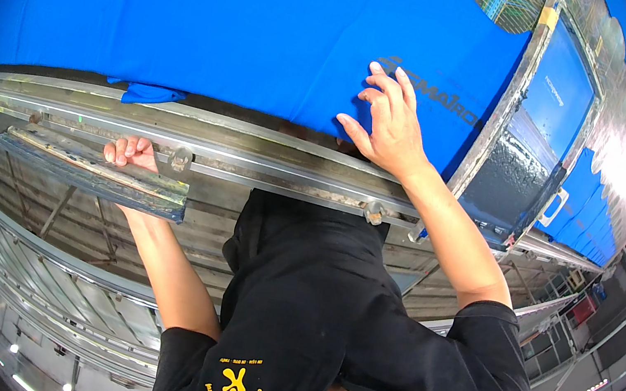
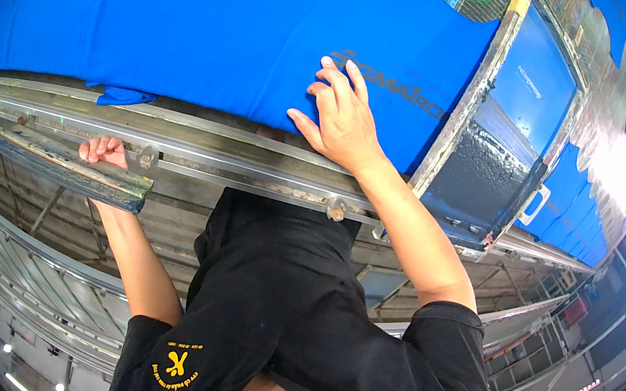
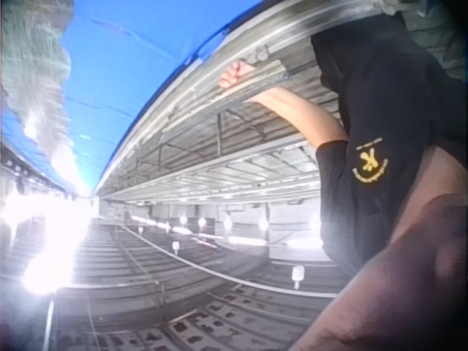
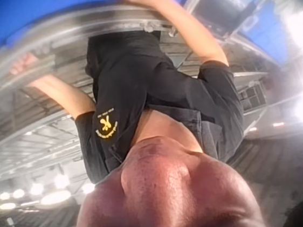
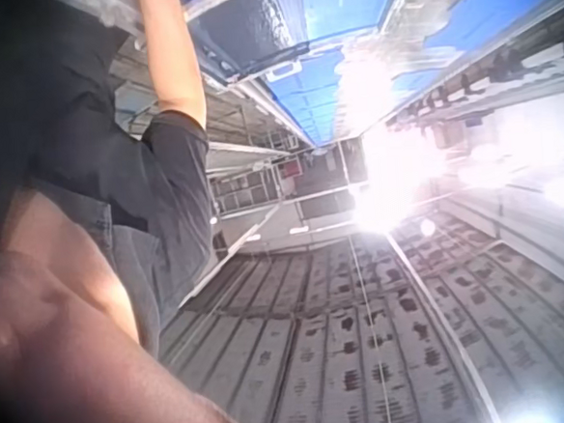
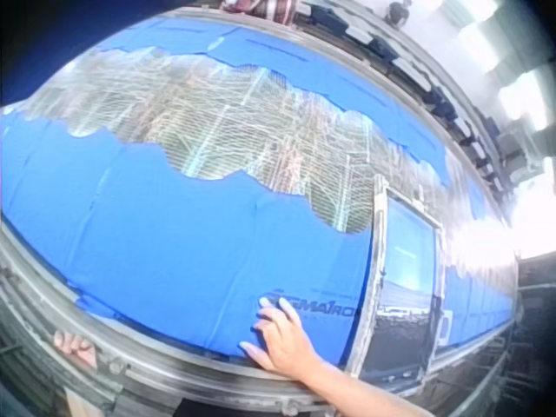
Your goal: The person uses a squeegee to pull ink across a screen printing frame placed on a blue fabric surface. The person repeatedly repositions the frame and repeats the squeegee strokes to transfer the design onto the fabric.
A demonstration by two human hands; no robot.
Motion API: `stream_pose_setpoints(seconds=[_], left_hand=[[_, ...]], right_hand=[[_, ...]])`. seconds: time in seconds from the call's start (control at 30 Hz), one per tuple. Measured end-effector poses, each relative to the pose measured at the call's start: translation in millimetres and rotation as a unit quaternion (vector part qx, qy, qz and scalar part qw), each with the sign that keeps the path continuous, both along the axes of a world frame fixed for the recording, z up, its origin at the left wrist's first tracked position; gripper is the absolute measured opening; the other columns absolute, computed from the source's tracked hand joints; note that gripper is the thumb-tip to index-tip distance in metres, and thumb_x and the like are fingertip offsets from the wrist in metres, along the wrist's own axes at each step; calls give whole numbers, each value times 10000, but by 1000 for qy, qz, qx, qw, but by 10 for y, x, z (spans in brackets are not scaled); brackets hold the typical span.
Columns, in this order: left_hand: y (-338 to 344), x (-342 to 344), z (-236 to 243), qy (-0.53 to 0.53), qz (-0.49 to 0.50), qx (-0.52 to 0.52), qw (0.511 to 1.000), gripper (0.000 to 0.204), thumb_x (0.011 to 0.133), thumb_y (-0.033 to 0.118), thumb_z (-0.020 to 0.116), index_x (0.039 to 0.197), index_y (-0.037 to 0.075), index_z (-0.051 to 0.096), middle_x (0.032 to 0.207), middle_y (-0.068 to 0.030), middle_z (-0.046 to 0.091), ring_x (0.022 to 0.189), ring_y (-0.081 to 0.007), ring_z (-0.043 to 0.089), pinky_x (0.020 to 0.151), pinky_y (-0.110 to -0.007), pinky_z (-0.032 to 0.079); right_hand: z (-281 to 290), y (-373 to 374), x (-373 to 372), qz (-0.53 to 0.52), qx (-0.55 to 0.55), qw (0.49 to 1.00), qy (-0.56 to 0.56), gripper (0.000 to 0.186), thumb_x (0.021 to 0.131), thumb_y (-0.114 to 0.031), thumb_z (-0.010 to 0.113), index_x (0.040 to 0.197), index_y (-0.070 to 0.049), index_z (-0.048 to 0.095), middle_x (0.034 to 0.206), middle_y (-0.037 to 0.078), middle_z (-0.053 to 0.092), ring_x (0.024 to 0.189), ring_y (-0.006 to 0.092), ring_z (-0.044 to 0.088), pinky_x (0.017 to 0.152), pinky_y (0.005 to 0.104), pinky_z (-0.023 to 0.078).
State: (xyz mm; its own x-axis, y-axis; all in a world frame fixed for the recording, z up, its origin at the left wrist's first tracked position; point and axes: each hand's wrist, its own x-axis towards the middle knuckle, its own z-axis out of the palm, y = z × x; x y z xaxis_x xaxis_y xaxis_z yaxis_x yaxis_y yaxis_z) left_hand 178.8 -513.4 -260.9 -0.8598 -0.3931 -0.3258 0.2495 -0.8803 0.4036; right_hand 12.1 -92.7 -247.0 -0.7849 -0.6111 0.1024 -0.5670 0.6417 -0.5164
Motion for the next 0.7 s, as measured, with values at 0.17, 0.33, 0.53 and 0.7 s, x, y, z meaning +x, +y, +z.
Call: stream_pose_setpoints(seconds=[0.17,0.33,0.53,0.7], left_hand=[[-60,62,-107,-5,-9,24,1000,138,999,135,633,883,74,674,788,-60,642,900,-244,612,936,-387,467],[-105,70,-148,9,-21,36,999,147,1005,129,629,884,64,682,794,-64,643,902,-244,607,942,-386,464],[-94,60,-112,0,-19,49,999,149,998,124,629,870,61,672,785,-60,638,884,-239,602,936,-375,460],[-102,71,-91,-12,-16,47,999,156,998,126,620,860,68,663,772,-54,634,867,-231,606,921,-370,460]], right_hand=[[-12,-40,-29,4,1,1000,-6,468,884,-361,845,1129,-50,597,1271,186,636,1381,341,550,1212,574,349],[-16,-58,-21,0,2,1000,-7,473,883,-364,847,1131,-49,596,1269,185,634,1380,341,550,1216,574,349],[-35,-63,-24,1,-5,1000,-9,472,876,-353,855,1131,-46,602,1274,182,634,1371,340,556,1214,570,359],[-38,-60,-22,-1,-8,1000,-7,474,869,-346,860,1136,-45,609,1292,184,634,1356,334,564,1211,567,370]])
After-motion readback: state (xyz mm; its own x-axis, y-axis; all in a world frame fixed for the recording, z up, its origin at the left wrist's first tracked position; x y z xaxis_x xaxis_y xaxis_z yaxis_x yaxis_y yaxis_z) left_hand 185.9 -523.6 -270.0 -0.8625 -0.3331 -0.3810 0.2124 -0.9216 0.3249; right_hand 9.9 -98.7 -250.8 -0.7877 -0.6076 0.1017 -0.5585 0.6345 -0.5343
